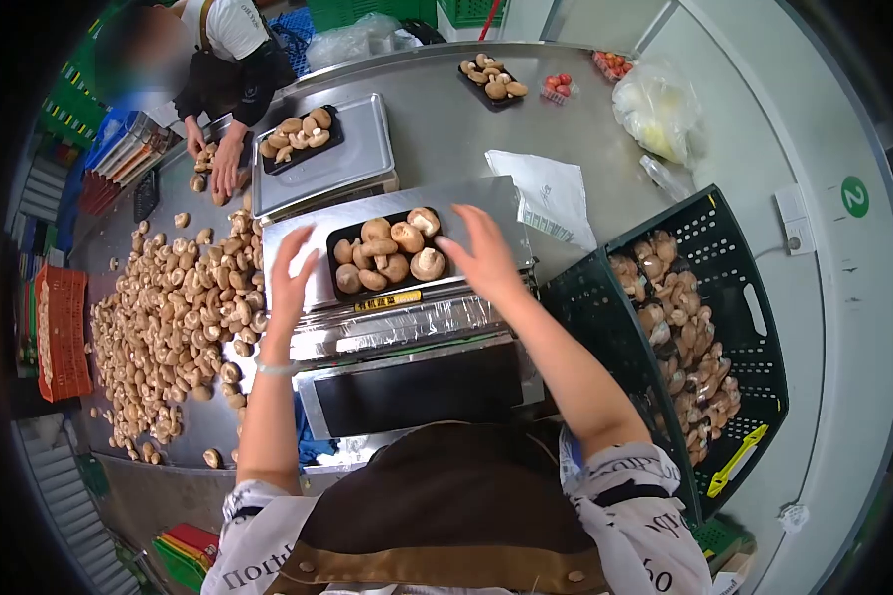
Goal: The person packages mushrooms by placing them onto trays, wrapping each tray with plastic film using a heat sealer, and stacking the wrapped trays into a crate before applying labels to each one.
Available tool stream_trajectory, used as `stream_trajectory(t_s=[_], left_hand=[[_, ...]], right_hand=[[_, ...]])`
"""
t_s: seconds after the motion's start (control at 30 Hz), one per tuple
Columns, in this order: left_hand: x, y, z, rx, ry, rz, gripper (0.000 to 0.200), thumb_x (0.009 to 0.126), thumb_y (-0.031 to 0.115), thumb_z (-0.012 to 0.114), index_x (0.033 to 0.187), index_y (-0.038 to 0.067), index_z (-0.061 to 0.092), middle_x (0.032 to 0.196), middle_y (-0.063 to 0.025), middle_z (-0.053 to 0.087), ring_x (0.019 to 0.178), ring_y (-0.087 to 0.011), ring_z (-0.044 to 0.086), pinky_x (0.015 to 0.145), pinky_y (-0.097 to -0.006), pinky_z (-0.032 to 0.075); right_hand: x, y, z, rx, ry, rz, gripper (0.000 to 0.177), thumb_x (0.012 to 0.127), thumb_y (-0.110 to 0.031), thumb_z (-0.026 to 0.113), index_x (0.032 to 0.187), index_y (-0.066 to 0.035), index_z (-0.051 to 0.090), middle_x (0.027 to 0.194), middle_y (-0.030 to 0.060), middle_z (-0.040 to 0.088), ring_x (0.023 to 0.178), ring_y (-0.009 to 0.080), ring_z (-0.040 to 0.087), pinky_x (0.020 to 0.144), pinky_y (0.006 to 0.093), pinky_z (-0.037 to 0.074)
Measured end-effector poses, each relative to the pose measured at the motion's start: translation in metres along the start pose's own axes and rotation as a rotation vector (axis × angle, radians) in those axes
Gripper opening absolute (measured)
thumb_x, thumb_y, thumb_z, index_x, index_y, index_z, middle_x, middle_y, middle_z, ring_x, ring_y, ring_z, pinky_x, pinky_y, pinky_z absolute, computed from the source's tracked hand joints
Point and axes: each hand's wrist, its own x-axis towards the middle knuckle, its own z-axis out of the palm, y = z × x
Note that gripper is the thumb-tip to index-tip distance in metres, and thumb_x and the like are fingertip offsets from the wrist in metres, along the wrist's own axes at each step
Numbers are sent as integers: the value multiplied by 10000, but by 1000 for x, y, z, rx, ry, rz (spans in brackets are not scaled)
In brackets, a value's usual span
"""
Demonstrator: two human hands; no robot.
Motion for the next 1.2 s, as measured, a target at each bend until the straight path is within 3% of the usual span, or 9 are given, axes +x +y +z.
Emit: stream_trajectory(t_s=[0.1,0.33,0.47,0.53,0.7,0.77,0.87,1.07,1.2], left_hand=[[-56,-7,-46,388,217,-406,204,822,196,708,851,-4,679,738,-142,646,706,-264,626,641,-350,474],[-114,-5,7,688,79,-247,268,736,250,761,691,2,671,731,-149,613,742,-346,563,708,-415,453],[-90,-2,-27,290,-252,-586,267,877,227,620,720,10,629,697,-103,606,659,-251,551,646,-334,426],[-77,23,-62,-348,-307,-663,286,926,238,559,715,45,559,670,2,547,633,-99,507,631,-250,402],[-11,75,-101,-1043,-320,-461,248,951,268,534,812,63,513,856,-158,640,796,-228,610,789,-334,482],[19,82,-72,-1165,-75,-343,247,966,271,517,836,62,496,1057,-220,635,991,-278,601,925,-390,457],[62,32,-18,-877,29,-155,243,983,266,493,855,59,501,1249,-237,567,1167,-300,530,1061,-413,358],[44,-47,37,63,-227,-204,130,967,151,504,991,24,510,828,-117,620,799,-212,626,761,-325,489],[40,-19,23,-559,-336,-481,228,938,126,561,1111,-9,500,798,-47,591,727,-131,550,694,-257,465]], right_hand=[[-50,5,-42,-260,-29,139,351,833,-294,672,1050,-26,603,1088,134,569,1066,301,516,940,412,392],[-94,24,0,-532,-112,181,312,796,-362,692,786,-51,676,856,102,597,908,289,550,828,411,390],[-79,33,-23,-53,-331,326,204,896,-204,580,796,-27,603,720,82,593,667,263,568,653,335,438],[-72,13,-66,734,-432,553,212,962,-184,500,806,-45,535,676,-1,506,590,91,417,541,248,351],[-13,-28,-83,1513,-304,102,192,976,-208,493,870,-48,488,791,95,577,718,161,511,684,297,412],[23,-55,-64,1397,124,210,161,983,-196,479,905,-55,480,942,176,640,932,247,585,853,354,436],[73,-21,-14,765,63,65,147,991,-159,436,923,-33,472,1099,170,651,1085,266,582,951,365,416],[85,44,44,-41,-418,229,216,958,-244,478,989,-30,482,902,222,635,917,380,620,785,415,474],[79,27,30,340,-521,351,441,895,-416,586,1065,-9,580,954,180,669,944,338,628,825,405,469]])
